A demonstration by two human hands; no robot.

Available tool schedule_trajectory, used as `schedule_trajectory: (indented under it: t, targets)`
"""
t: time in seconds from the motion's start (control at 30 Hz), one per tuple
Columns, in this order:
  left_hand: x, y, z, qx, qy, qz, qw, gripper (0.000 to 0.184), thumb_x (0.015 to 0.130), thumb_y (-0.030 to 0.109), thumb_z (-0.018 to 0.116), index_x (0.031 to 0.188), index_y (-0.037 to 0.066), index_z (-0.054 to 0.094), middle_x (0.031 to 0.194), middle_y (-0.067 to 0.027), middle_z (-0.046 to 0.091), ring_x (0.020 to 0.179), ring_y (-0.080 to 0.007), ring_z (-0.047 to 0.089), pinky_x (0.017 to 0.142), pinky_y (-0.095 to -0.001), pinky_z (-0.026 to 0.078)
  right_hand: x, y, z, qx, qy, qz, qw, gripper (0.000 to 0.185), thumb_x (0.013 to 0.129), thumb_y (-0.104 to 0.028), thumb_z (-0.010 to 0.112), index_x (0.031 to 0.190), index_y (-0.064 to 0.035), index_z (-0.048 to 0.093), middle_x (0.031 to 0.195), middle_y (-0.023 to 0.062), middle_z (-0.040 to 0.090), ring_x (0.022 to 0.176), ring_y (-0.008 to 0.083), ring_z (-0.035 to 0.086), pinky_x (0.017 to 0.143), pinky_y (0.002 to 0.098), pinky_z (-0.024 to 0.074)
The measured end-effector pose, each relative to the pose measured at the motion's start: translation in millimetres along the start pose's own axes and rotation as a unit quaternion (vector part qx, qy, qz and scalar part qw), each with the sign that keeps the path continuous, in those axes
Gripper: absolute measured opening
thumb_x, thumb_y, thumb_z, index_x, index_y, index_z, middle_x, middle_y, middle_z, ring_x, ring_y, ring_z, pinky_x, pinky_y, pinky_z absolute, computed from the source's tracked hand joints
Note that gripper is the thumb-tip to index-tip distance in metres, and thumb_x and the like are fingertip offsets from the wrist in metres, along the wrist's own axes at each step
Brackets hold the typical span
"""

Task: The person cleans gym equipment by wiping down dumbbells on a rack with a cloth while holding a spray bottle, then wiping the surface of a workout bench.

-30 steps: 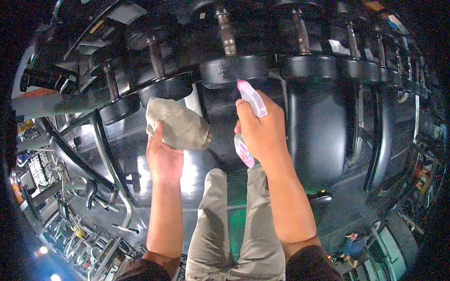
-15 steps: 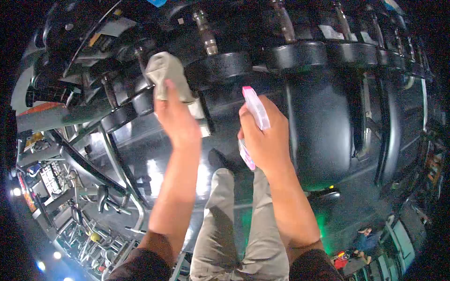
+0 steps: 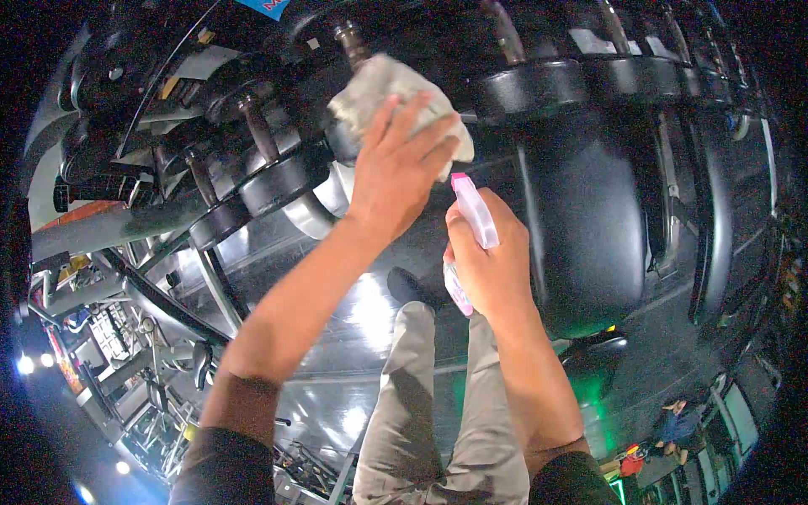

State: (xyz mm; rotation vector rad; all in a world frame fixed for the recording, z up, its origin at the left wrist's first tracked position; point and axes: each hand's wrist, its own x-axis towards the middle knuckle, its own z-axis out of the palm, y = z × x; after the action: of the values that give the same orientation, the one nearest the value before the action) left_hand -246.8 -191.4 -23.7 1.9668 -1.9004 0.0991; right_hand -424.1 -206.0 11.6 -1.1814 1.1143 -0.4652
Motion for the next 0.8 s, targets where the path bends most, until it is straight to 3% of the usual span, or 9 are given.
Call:
schedule_trajectory:
  t: [0.07, 0.27, 0.4, 0.5, 0.53, 0.63, 0.7, 0.73, 0.8]
  targets:
    - [6.9, -8.0, -14.2, 0.036, -0.141, 0.128, 0.981, 0.036, 0.082, 0.014, 0.069, 0.118, 0.016, 0.076, 0.142, 0.0027, 0.065, 0.149, -0.026, 0.043, 0.129, -0.0516, 0.025, -2.7, 0.3, 3.8, -0.001, -0.003, 0.007, 1.0, 0.009, 0.098, -0.008, 0.06, 0.093, -0.0011, 0.063, 0.075, 0.0074, 0.063, 0.058, 0.0145, 0.065, 0.055, 0.0314, 0.0511]
    - [-18.8, -44.8, -21.5, -0.012, -0.061, 0.185, 0.981, 0.041, 0.086, 0.008, 0.061, 0.124, 0.014, 0.074, 0.148, 0.0013, 0.062, 0.15, -0.0251, 0.044, 0.126, -0.0494, 0.033, -6.5, 2.0, 5.0, -0.002, -0.009, 0.012, 1.0, 0.009, 0.099, -0.008, 0.061, 0.094, -0.0013, 0.063, 0.077, 0.0071, 0.062, 0.057, 0.0142, 0.064, 0.055, 0.0316, 0.051]
    - [-52.1, -33.7, -12.2, -0.035, 0.001, 0.034, 0.999, 0.056, 0.084, 0.001, 0.062, 0.139, 0.013, 0.067, 0.16, -0.0044, 0.052, 0.154, -0.0308, 0.038, 0.126, -0.0491, 0.032, -1.7, 11.7, -0.9, -0.004, -0.018, 0.016, 1.0, 0.009, 0.099, -0.009, 0.062, 0.095, -0.0012, 0.064, 0.076, 0.0069, 0.062, 0.057, 0.0145, 0.064, 0.055, 0.0322, 0.051]
    - [-60.9, -2.5, 11.5, -0.151, 0.164, -0.281, 0.933, 0.071, 0.08, -0.02, 0.047, 0.147, 0.0, 0.055, 0.161, -0.0209, 0.046, 0.154, -0.044, 0.034, 0.127, -0.0463, 0.028, -0.4, 15.9, -5.3, -0.014, -0.023, 0.024, 0.999, 0.009, 0.099, -0.009, 0.062, 0.095, -0.0015, 0.064, 0.076, 0.0064, 0.062, 0.057, 0.0145, 0.064, 0.055, 0.0325, 0.0504]
    - [-59.3, 4.7, 24.6, -0.208, 0.202, -0.401, 0.869, 0.057, 0.092, -0.017, 0.048, 0.147, -0.005, 0.053, 0.16, -0.0242, 0.046, 0.153, -0.0396, 0.037, 0.126, -0.0397, 0.028, 0.3, 16.7, -7.0, -0.024, -0.019, 0.022, 0.999, 0.009, 0.099, -0.01, 0.062, 0.096, -0.0018, 0.064, 0.075, 0.0061, 0.062, 0.057, 0.0145, 0.064, 0.055, 0.0327, 0.0501]
    - [-42.6, 13.5, 39.5, -0.316, 0.304, -0.467, 0.768, 0.039, 0.105, -0.004, 0.05, 0.143, -0.006, 0.055, 0.154, -0.0197, 0.054, 0.144, -0.0294, 0.049, 0.12, -0.0347, 0.033, 1.6, 21.6, -12.5, -0.022, -0.019, 0.022, 0.999, 0.01, 0.099, -0.011, 0.062, 0.096, -0.0023, 0.065, 0.075, 0.0059, 0.062, 0.057, 0.0146, 0.065, 0.055, 0.0329, 0.0498]
    - [-34.0, 7.9, 38.8, -0.363, 0.355, -0.489, 0.709, 0.044, 0.113, 0.021, 0.049, 0.15, -0.004, 0.051, 0.133, -0.0124, 0.066, 0.114, -0.0188, 0.058, 0.106, -0.0306, 0.041, 1.5, 15.4, -14.9, -0.021, -0.023, 0.03, 0.999, 0.01, 0.099, -0.012, 0.062, 0.096, -0.0025, 0.065, 0.075, 0.0062, 0.063, 0.057, 0.0147, 0.065, 0.055, 0.0329, 0.0498]
    - [-30.3, 1.4, 35.2, -0.341, 0.361, -0.461, 0.736, 0.042, 0.114, 0.026, 0.047, 0.144, -0.004, 0.055, 0.124, -0.0095, 0.068, 0.107, -0.0181, 0.057, 0.103, -0.0302, 0.042, 1.8, 12.8, -16.1, -0.016, -0.027, 0.037, 0.999, 0.011, 0.099, -0.013, 0.062, 0.096, -0.0026, 0.065, 0.076, 0.0066, 0.064, 0.057, 0.0148, 0.065, 0.056, 0.0329, 0.0499]
    - [-30.0, -21.4, 17.4, -0.395, 0.25, -0.595, 0.654, 0.042, 0.114, 0.025, 0.049, 0.147, -0.001, 0.052, 0.128, -0.0045, 0.064, 0.106, -0.0131, 0.059, 0.096, -0.0295, 0.047, 3.8, 11.2, -18.6, -0.012, -0.024, 0.031, 0.999, 0.01, 0.098, -0.013, 0.062, 0.096, -0.0026, 0.064, 0.076, 0.0071, 0.065, 0.058, 0.0151, 0.066, 0.056, 0.0328, 0.05]
